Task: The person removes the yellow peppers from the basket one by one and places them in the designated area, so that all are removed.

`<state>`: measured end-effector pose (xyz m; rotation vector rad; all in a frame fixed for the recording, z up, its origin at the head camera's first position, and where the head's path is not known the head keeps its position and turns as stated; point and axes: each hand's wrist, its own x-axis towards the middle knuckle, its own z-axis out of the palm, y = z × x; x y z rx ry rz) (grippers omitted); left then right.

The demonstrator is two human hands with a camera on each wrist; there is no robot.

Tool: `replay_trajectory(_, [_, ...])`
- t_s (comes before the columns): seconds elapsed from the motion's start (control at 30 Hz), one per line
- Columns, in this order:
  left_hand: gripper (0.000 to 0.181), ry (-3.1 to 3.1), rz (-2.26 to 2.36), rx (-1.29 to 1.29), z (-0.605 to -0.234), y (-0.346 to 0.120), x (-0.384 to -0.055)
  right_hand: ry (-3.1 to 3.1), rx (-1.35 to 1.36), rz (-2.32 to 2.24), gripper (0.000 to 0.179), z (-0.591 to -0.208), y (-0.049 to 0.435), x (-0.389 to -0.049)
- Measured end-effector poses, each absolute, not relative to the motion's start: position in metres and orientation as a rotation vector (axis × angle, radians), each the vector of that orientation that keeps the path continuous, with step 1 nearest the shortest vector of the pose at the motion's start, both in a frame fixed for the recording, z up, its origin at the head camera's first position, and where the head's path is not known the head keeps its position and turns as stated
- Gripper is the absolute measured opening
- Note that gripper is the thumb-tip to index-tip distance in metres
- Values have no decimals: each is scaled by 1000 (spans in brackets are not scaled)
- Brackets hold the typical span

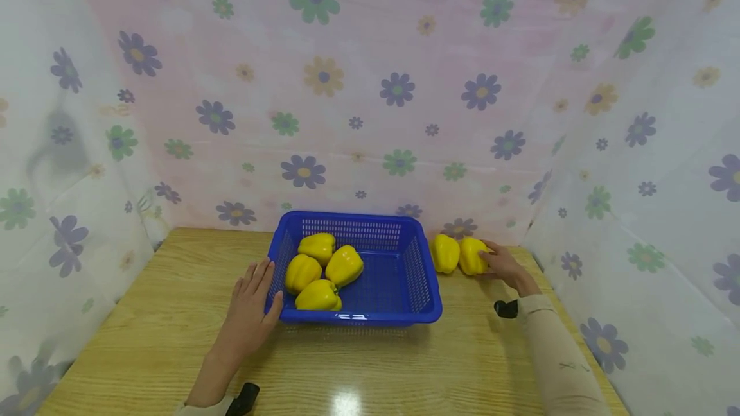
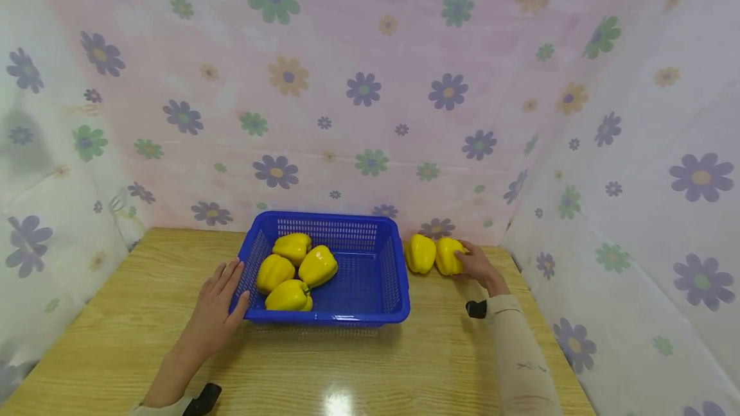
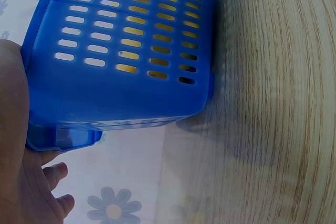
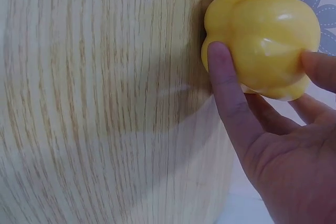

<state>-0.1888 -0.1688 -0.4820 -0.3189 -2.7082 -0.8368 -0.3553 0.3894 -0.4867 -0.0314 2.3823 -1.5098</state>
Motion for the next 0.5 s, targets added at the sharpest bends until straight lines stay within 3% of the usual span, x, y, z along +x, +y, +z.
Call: replay_trajectory(0.5, [61, -2684, -842, -323, -487, -169, -189, 2432, -19, -1481, 71, -484, 384, -349])
